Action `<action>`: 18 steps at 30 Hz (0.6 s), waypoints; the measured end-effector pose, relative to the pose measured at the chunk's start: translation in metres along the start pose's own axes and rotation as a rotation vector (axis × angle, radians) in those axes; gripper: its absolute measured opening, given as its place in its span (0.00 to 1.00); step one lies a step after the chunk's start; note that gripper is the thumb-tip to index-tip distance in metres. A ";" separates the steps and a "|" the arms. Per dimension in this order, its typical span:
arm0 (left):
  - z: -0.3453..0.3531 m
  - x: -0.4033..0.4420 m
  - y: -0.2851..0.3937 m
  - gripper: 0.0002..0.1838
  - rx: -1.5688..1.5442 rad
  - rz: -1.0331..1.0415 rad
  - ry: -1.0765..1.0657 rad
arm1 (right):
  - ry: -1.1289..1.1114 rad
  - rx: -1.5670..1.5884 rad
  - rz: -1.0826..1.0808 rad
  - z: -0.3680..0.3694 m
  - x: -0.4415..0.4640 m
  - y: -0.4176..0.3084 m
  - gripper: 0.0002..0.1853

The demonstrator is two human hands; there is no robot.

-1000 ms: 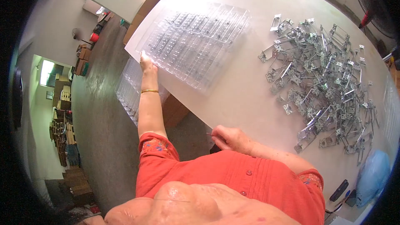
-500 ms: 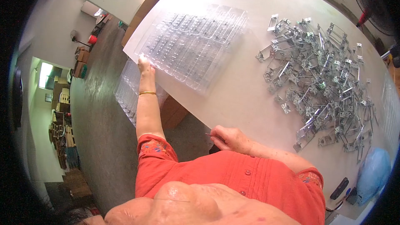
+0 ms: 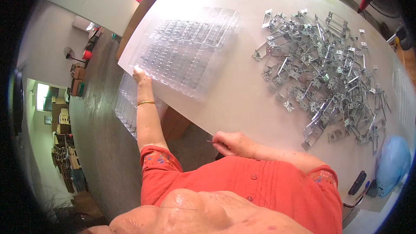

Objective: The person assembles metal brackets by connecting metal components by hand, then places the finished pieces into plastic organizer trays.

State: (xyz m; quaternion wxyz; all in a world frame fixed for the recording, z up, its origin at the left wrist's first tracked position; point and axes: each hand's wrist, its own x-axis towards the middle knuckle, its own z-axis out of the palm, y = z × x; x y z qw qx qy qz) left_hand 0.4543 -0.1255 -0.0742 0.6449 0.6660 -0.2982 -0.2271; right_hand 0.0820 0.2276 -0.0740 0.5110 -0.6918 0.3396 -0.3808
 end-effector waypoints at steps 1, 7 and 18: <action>-0.001 0.011 -0.011 0.30 0.052 0.040 0.000 | 0.010 -0.003 -0.006 0.000 0.000 0.000 0.08; -0.008 0.029 -0.023 0.29 0.323 0.179 0.017 | 0.004 -0.012 -0.025 0.000 0.001 0.001 0.08; -0.010 0.072 -0.061 0.21 0.584 0.381 0.033 | -0.011 0.000 -0.010 0.000 0.001 0.002 0.07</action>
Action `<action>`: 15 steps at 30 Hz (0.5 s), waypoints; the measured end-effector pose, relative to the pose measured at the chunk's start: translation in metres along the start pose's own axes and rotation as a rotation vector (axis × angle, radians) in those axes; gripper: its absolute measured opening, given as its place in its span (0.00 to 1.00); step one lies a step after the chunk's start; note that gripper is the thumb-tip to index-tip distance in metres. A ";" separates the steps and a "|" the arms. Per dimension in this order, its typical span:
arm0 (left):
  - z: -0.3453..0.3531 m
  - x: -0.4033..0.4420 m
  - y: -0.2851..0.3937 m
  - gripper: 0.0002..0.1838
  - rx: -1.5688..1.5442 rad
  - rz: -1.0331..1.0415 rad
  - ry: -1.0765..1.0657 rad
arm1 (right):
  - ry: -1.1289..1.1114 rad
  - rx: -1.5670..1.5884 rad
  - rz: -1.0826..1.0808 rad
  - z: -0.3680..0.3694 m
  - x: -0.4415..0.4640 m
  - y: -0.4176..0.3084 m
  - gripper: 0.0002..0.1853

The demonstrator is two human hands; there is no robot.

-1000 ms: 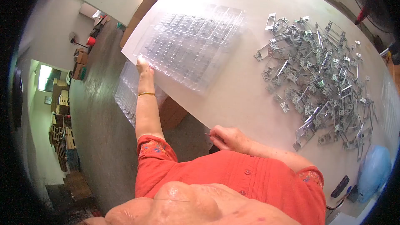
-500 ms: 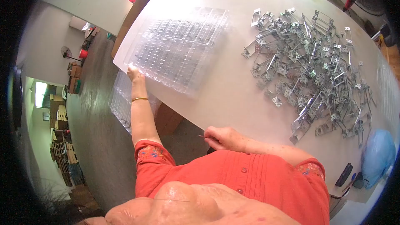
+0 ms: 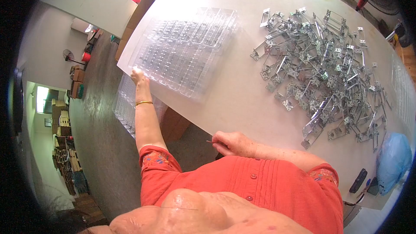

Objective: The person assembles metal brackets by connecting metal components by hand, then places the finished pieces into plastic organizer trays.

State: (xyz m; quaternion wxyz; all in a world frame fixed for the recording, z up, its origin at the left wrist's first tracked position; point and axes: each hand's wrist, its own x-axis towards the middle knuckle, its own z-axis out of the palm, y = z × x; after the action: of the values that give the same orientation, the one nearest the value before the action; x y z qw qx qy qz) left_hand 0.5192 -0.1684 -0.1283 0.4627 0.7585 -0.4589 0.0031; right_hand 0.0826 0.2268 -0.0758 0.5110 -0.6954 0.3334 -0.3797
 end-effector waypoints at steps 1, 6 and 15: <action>0.000 0.000 0.000 0.21 -0.031 -0.013 -0.002 | -0.001 -0.001 -0.001 0.000 0.000 -0.001 0.07; -0.006 -0.007 0.014 0.23 -0.176 -0.124 -0.007 | -0.005 0.001 0.010 -0.002 0.001 -0.003 0.07; -0.027 -0.030 0.056 0.35 -0.731 -0.425 -0.101 | -0.013 0.006 0.023 -0.003 0.001 -0.006 0.07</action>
State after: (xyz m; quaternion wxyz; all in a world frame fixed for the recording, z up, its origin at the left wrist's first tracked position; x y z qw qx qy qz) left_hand 0.4742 -0.1366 -0.0870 0.6686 0.6214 -0.2852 -0.2925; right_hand 0.0808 0.2260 -0.0695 0.5195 -0.6924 0.3370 -0.3702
